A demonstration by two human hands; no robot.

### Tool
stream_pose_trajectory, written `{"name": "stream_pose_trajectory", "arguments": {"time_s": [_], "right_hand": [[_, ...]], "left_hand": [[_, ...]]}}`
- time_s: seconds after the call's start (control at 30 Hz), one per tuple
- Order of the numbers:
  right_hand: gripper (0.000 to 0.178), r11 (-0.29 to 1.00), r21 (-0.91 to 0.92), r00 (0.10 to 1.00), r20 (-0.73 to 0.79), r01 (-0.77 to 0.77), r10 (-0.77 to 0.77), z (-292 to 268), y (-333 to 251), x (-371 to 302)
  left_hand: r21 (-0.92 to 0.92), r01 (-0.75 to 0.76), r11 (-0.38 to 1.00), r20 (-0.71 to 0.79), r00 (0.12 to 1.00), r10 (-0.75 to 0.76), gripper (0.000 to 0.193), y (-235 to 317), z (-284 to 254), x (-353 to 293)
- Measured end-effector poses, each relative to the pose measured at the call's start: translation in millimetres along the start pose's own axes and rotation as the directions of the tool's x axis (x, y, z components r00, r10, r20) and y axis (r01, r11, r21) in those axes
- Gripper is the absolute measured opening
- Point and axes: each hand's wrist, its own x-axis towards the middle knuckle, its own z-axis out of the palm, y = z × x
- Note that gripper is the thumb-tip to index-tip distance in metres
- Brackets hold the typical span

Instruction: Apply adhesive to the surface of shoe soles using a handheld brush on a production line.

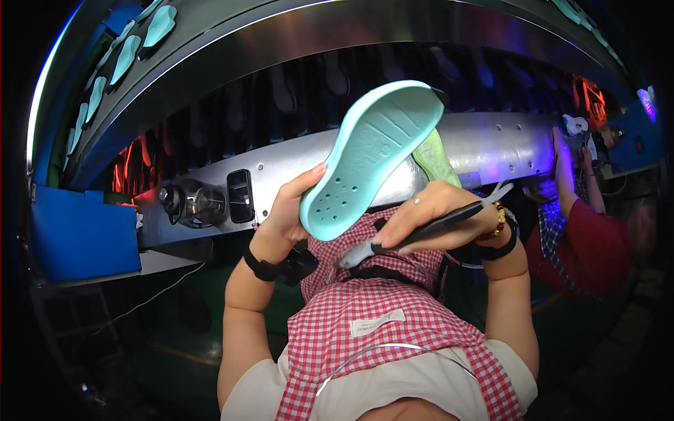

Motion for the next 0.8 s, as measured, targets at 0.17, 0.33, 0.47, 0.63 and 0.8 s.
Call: {"name": "stream_pose_trajectory", "arguments": {"time_s": [0.17,0.33,0.47,0.63,0.8], "right_hand": [[0.021,0.993,-0.121,0.997,-0.074,-0.006,-0.003,-9,10,-3],[0.021,0.990,-0.142,0.999,-0.046,-0.021,0.014,-20,-2,-12],[0.020,0.989,-0.137,0.997,-0.051,-0.059,0.052,-10,11,-28],[0.022,0.970,-0.236,0.977,-0.215,-0.058,0.006,-10,-1,-27],[0.020,0.935,-0.350,0.985,-0.175,-0.055,-0.007,1,8,-33]], "left_hand": [[0.278,0.186,0.942,-0.136,0.979,-0.153,0.052,1,10,1],[0.232,0.232,0.945,-0.177,0.965,-0.194,0.056,1,9,-4],[0.343,0.181,0.922,-0.161,0.978,-0.132,0.053,1,3,-11],[0.243,0.124,0.962,-0.163,0.983,-0.086,0.053,7,-6,-25],[0.485,-0.001,0.874,-0.067,0.997,0.038,0.056,19,2,-33]]}}
